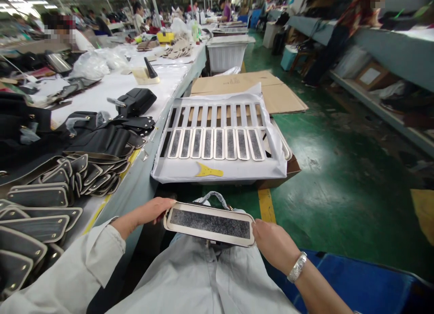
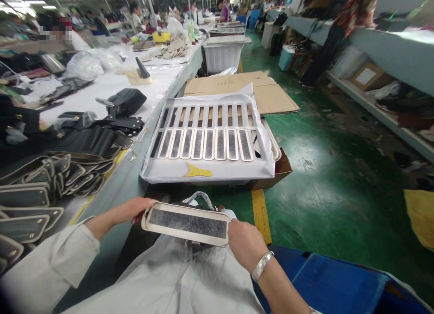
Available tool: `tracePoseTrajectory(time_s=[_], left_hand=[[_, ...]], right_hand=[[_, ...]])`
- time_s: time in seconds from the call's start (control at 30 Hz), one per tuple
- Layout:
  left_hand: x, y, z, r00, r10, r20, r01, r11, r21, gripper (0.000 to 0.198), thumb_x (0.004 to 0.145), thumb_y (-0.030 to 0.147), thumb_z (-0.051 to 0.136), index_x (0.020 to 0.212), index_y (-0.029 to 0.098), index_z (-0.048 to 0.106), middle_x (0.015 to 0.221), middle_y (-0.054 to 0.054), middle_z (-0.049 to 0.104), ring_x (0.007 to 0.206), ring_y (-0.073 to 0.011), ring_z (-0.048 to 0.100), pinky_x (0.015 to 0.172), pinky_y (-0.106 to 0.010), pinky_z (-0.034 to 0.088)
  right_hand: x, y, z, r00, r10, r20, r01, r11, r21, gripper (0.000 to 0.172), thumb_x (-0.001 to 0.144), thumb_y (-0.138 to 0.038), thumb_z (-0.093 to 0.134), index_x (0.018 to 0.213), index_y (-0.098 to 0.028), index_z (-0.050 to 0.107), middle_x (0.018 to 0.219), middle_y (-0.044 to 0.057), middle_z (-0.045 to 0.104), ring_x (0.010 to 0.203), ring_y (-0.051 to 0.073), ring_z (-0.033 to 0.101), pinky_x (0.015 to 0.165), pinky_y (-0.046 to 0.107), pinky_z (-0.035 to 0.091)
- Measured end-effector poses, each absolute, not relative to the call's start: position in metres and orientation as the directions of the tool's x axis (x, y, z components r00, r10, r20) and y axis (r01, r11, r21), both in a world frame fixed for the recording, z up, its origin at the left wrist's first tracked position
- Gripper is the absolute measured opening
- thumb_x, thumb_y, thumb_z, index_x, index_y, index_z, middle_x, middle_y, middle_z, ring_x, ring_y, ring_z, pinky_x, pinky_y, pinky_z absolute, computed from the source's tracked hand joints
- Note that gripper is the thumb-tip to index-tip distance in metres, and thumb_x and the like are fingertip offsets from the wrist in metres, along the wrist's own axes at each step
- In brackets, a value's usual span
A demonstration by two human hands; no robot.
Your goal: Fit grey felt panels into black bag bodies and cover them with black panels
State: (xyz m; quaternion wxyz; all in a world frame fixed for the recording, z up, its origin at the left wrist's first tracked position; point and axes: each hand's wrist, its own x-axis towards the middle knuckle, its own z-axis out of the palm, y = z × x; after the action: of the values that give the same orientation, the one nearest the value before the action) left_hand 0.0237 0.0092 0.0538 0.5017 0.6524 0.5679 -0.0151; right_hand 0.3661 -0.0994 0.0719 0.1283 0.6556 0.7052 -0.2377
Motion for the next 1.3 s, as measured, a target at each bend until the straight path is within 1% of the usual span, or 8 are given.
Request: tracePoseTrajectory(time_s=[0.13,0.3,0.5,0.67,0.8,1.03,1.13,1.3], left_hand=[[0.016,-0.008,0.048,0.333,0.71,-0.62,0.675,0.28,0.683,0.069,0.076,0.074,0.032,0.088,0.015,0.064,0.064,-0.003,0.059,0.059,-0.017,0.055,0.043,-0.023,0.043],[0.023,-0.03,0.041,0.164,0.84,-0.518,0.842,0.154,0.517,0.045,0.08,0.057,0.041,0.067,0.017,0.057,0.056,0.0,0.056,0.053,-0.0162,0.055,0.049,-0.024,0.044],[0.023,-0.034,0.043,0.237,0.836,-0.494,0.841,0.078,0.535,0.042,0.088,0.047,0.03,0.062,0.02,0.048,0.057,0.0,0.056,0.056,-0.0168,0.057,0.055,-0.025,0.044],[0.026,-0.032,0.052,0.321,0.851,-0.416,0.938,-0.224,0.266,0.039,0.089,0.035,0.027,0.065,0.019,0.053,0.073,-0.008,0.065,0.072,-0.0215,0.06,0.066,-0.03,0.041],[0.038,-0.028,0.061,0.256,0.877,-0.407,0.967,-0.23,0.114,0.035,0.085,0.029,0.032,0.064,0.018,0.057,0.074,-0.01,0.066,0.071,-0.0223,0.059,0.063,-0.03,0.036],[0.037,-0.027,0.059,0.189,0.875,-0.445,0.943,-0.036,0.33,0.036,0.082,0.036,0.035,0.056,0.017,0.051,0.053,-0.002,0.054,0.055,-0.0158,0.053,0.053,-0.025,0.037],[0.027,-0.034,0.053,0.156,0.815,-0.557,0.682,0.319,0.658,0.049,0.081,0.057,0.037,0.065,0.015,0.058,0.057,-0.002,0.057,0.056,-0.017,0.055,0.05,-0.025,0.043],[0.018,-0.042,0.045,0.101,0.825,-0.556,0.39,0.481,0.785,0.055,0.076,0.065,0.05,0.073,0.012,0.066,0.06,-0.004,0.062,0.059,-0.0168,0.056,0.054,-0.026,0.047]], right_hand=[[0.367,-0.099,0.069,-0.108,0.868,-0.485,0.989,0.044,-0.141,0.021,0.089,-0.011,0.04,0.09,-0.011,0.061,0.084,0.014,0.068,0.079,0.023,0.067,0.068,0.03,0.044],[0.367,-0.098,0.068,-0.116,0.867,-0.485,0.988,0.051,-0.145,0.022,0.089,-0.011,0.039,0.089,-0.012,0.061,0.08,0.012,0.067,0.075,0.023,0.067,0.064,0.029,0.044],[0.369,-0.097,0.07,-0.159,0.855,-0.493,0.984,0.099,-0.145,0.022,0.088,-0.009,0.041,0.089,-0.011,0.062,0.084,0.014,0.067,0.079,0.022,0.067,0.068,0.029,0.045],[0.371,-0.094,0.068,-0.198,0.846,-0.495,0.977,0.131,-0.166,0.026,0.089,-0.008,0.038,0.088,-0.01,0.063,0.085,0.013,0.067,0.079,0.023,0.067,0.07,0.03,0.046],[0.369,-0.091,0.068,-0.156,0.842,-0.516,0.987,0.107,-0.123,0.023,0.087,-0.009,0.039,0.09,-0.01,0.063,0.083,0.015,0.067,0.079,0.024,0.067,0.069,0.031,0.046],[0.37,-0.092,0.073,-0.17,0.846,-0.506,0.985,0.137,-0.102,0.021,0.085,-0.008,0.042,0.091,-0.009,0.062,0.083,0.017,0.067,0.08,0.023,0.068,0.069,0.029,0.047],[0.371,-0.093,0.071,-0.176,0.844,-0.506,0.984,0.134,-0.119,0.023,0.086,-0.009,0.04,0.09,-0.01,0.063,0.085,0.016,0.068,0.08,0.025,0.068,0.069,0.032,0.048],[0.372,-0.092,0.069,-0.194,0.841,-0.504,0.981,0.151,-0.126,0.025,0.087,-0.01,0.039,0.089,-0.012,0.064,0.086,0.015,0.068,0.081,0.028,0.068,0.069,0.035,0.049]])
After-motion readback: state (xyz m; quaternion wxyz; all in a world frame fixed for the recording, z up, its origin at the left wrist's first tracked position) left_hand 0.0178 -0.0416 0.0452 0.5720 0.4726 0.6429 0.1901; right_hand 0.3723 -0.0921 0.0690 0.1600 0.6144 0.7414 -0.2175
